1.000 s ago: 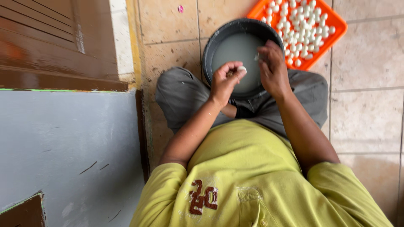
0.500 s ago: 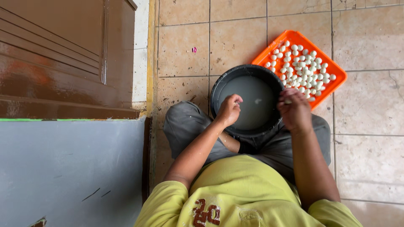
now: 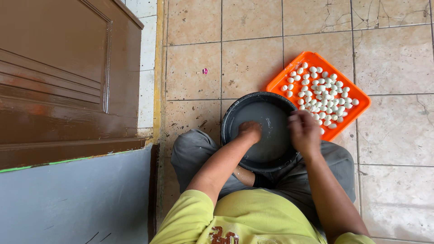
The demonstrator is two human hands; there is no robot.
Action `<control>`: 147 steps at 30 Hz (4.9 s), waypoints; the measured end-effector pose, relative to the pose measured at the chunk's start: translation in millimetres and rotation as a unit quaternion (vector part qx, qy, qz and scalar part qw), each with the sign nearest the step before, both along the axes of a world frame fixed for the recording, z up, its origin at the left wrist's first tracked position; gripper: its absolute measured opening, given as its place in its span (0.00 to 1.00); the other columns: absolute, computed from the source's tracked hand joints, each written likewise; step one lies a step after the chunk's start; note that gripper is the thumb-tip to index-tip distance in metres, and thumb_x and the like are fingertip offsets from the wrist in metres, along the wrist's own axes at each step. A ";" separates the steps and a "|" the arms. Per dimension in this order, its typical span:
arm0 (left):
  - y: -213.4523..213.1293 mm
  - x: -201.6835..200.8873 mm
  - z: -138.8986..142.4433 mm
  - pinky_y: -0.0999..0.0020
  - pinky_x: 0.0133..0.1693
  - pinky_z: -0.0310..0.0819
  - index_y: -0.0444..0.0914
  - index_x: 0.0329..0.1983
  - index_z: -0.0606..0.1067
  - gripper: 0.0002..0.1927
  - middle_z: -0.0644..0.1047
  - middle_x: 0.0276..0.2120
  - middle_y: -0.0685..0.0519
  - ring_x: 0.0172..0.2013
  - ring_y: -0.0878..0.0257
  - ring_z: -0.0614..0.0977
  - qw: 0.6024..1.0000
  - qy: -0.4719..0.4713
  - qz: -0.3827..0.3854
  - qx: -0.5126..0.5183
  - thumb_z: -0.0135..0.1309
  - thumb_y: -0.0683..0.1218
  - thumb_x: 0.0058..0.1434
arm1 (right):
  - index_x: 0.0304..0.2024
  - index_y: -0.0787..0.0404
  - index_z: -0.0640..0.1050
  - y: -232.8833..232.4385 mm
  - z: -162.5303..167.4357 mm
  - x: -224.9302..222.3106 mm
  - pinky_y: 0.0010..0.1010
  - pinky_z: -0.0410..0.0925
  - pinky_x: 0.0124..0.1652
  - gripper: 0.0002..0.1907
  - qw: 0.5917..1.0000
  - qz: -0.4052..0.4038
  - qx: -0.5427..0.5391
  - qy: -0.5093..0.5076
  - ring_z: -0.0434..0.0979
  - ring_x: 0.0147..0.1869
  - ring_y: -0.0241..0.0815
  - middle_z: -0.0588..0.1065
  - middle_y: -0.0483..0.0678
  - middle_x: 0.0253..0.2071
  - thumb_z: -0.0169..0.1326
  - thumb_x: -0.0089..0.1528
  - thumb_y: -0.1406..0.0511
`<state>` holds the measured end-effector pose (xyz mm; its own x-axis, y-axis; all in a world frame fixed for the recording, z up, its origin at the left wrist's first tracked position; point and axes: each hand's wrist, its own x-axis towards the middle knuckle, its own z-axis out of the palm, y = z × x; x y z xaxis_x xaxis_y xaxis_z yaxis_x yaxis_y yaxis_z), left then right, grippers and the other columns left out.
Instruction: The person sits on the floor and repeatedly peels small white eggs by hand, rinsing them in a black basin of water and placing the peeled eggs into an orange tray.
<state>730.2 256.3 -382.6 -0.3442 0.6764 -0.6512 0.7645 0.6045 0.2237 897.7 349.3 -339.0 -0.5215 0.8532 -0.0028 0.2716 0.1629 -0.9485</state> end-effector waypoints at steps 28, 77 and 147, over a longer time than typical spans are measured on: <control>-113.2 19.2 12.6 0.64 0.49 0.82 0.35 0.59 0.72 0.15 0.72 0.59 0.43 0.53 0.52 0.80 0.736 -0.107 0.162 0.648 0.54 0.42 0.71 | 0.43 0.61 0.81 -136.2 -6.1 -37.1 0.50 0.71 0.49 0.13 0.820 0.414 0.096 -0.383 0.80 0.49 0.61 0.80 0.60 0.43 0.50 0.64 0.61; -110.4 21.8 19.5 0.66 0.48 0.80 0.31 0.54 0.76 0.13 0.78 0.51 0.44 0.47 0.58 0.84 0.702 -0.188 0.245 0.642 0.50 0.44 0.74 | 0.52 0.62 0.78 -125.1 6.0 -23.6 0.38 0.74 0.45 0.13 0.937 0.328 0.029 -0.119 0.82 0.41 0.48 0.81 0.56 0.40 0.53 0.65 0.68; -133.3 65.2 53.2 0.61 0.53 0.82 0.31 0.61 0.73 0.14 0.79 0.50 0.48 0.48 0.60 0.82 0.493 -0.655 0.351 0.453 0.52 0.40 0.74 | 0.47 0.68 0.79 -98.2 98.2 27.5 0.36 0.77 0.45 0.09 0.910 0.232 0.343 0.012 0.83 0.47 0.52 0.79 0.55 0.45 0.58 0.65 0.78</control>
